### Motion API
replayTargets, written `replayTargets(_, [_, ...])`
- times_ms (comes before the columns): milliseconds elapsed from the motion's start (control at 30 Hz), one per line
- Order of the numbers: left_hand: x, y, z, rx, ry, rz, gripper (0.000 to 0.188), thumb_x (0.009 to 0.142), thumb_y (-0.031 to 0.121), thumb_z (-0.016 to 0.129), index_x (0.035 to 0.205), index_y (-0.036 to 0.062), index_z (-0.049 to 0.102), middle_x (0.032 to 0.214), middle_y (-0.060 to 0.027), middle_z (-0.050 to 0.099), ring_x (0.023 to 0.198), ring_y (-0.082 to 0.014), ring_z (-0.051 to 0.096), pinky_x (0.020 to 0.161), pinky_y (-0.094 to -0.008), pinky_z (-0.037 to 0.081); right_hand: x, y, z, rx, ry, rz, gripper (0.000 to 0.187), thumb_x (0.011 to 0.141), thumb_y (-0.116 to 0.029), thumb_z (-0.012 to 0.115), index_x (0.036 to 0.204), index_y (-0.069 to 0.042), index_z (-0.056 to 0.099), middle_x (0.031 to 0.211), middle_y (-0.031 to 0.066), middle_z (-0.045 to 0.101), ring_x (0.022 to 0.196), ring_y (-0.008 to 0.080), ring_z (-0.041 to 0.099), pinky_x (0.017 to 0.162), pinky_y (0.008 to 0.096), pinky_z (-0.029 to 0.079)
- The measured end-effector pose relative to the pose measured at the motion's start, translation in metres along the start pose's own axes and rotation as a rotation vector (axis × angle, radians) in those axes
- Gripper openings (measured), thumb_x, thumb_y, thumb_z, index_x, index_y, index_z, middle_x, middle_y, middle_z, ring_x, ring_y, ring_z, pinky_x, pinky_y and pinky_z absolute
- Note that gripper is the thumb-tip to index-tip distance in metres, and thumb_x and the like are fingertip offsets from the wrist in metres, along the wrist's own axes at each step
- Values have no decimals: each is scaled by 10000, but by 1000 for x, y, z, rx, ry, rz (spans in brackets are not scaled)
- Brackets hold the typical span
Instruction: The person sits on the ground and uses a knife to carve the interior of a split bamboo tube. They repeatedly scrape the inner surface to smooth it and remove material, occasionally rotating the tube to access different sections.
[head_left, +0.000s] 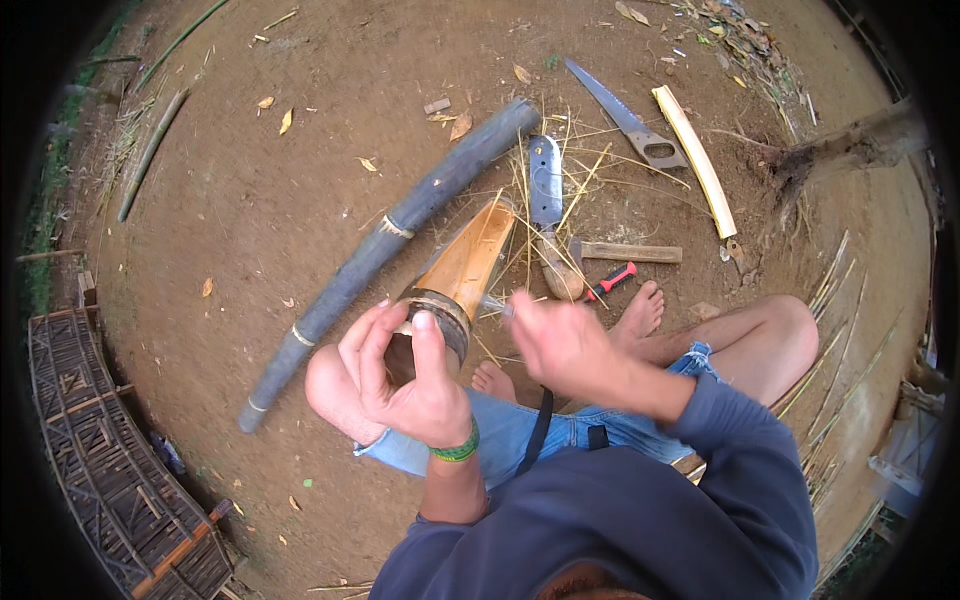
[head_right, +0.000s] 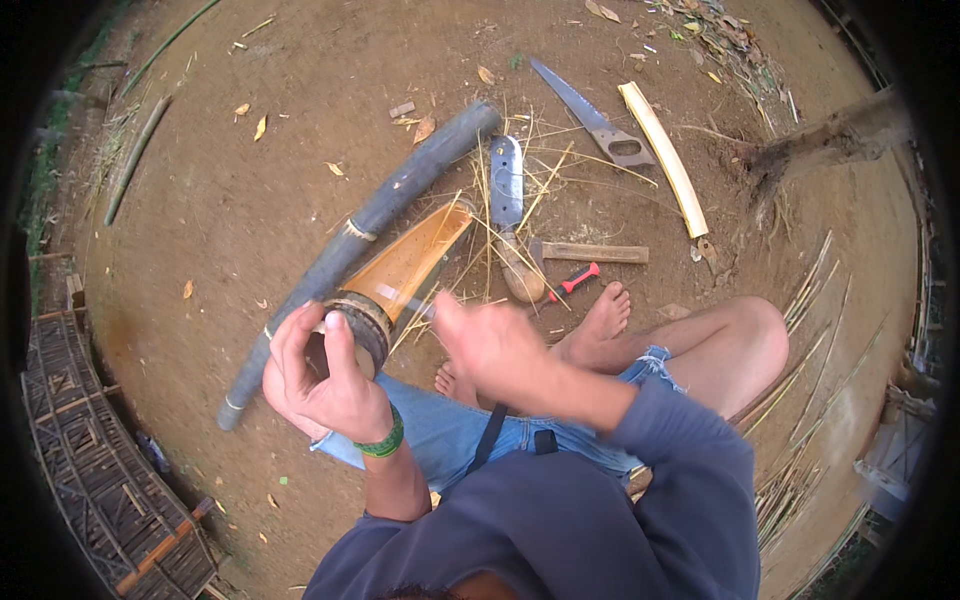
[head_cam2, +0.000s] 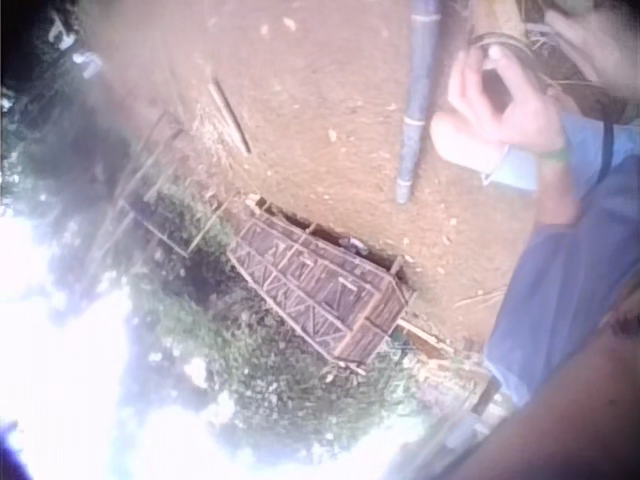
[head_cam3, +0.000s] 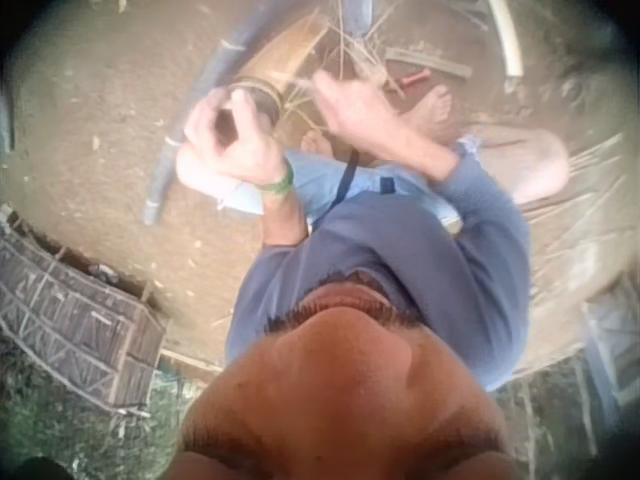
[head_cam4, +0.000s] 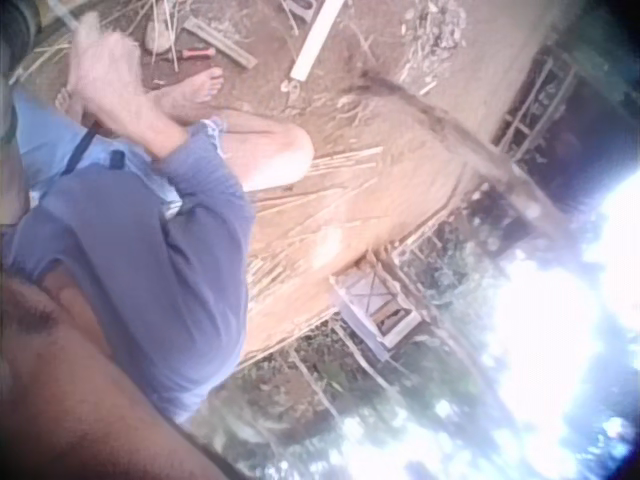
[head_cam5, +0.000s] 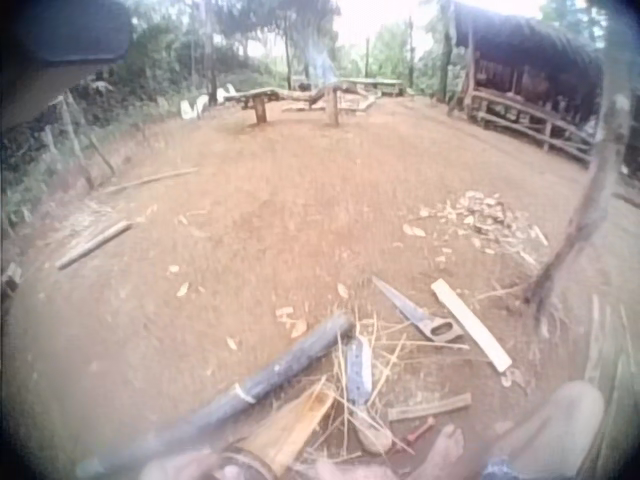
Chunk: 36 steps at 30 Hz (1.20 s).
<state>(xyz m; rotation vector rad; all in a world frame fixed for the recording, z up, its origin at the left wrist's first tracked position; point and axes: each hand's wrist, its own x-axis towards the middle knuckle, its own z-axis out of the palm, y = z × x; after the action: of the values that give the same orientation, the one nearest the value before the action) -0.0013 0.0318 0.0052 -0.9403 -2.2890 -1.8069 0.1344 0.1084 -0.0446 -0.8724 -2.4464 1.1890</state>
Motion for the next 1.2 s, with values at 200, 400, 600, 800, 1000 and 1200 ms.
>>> replayTargets(200, [-2, -4, -11, 50, 12, 6, 178, 821, -20, 713, 999, -14, 707, 1072, -99, 650, 1069, -231, 577, 962, -376, 460, 10, 38, 27, -63, -70, 252, 159, 1017, -151, 522, 1010, 0, 474, 668, 281, 612, 675, 510, 635, 596, 606, 496])
replayTargets(400, [15, -27, -23, 37, 100, -115, 148, 849, 62, 687, 974, -19, 694, 993, -109, 653, 1081, -278, 576, 965, -411, 448, 37, 50, 48, -80, -102, 191, 160, 1024, -150, 504, 1018, 9, 494, 670, 280, 620, 665, 509, 635, 591, 603, 499])
replayTargets(600, [7, -18, -24, 29, 4, -50, 162, 874, 27, 668, 1016, -50, 683, 1104, -148, 648, 1075, -251, 609, 990, -395, 459, 53, 120, 72, -174, -73, 280, 194, 1031, -172, 478, 1000, 19, 494, 659, 274, 612, 625, 500, 621, 581, 587, 497])
replayTargets(800, [7, -14, -14, -78, 0, -56, 190, 848, 13, 659, 1027, -46, 684, 1101, -148, 641, 1115, -277, 593, 1026, -421, 431, 77, 214, 94, -184, -78, 355, 216, 1036, -181, 455, 1029, 30, 498, 728, 311, 632, 717, 529, 637, 647, 597, 505])
replayTargets(1000, [11, -7, -9, 39, -43, -41, 203, 829, -7, 714, 1029, -29, 688, 1120, -135, 644, 1088, -256, 608, 997, -400, 457, 86, 244, 109, -332, -121, 390, 185, 1022, -142, 464, 1050, 33, 516, 816, 308, 676, 812, 511, 679, 717, 573, 555])
replayTargets(1200, [28, 7, 19, 27, -37, 24, 153, 830, -7, 756, 973, -28, 707, 1043, -122, 661, 1015, -227, 642, 927, -358, 498, 92, 272, 105, -303, -159, 316, 259, 1024, -215, 503, 1130, 21, 507, 912, 295, 696, 889, 469, 696, 798, 557, 553])
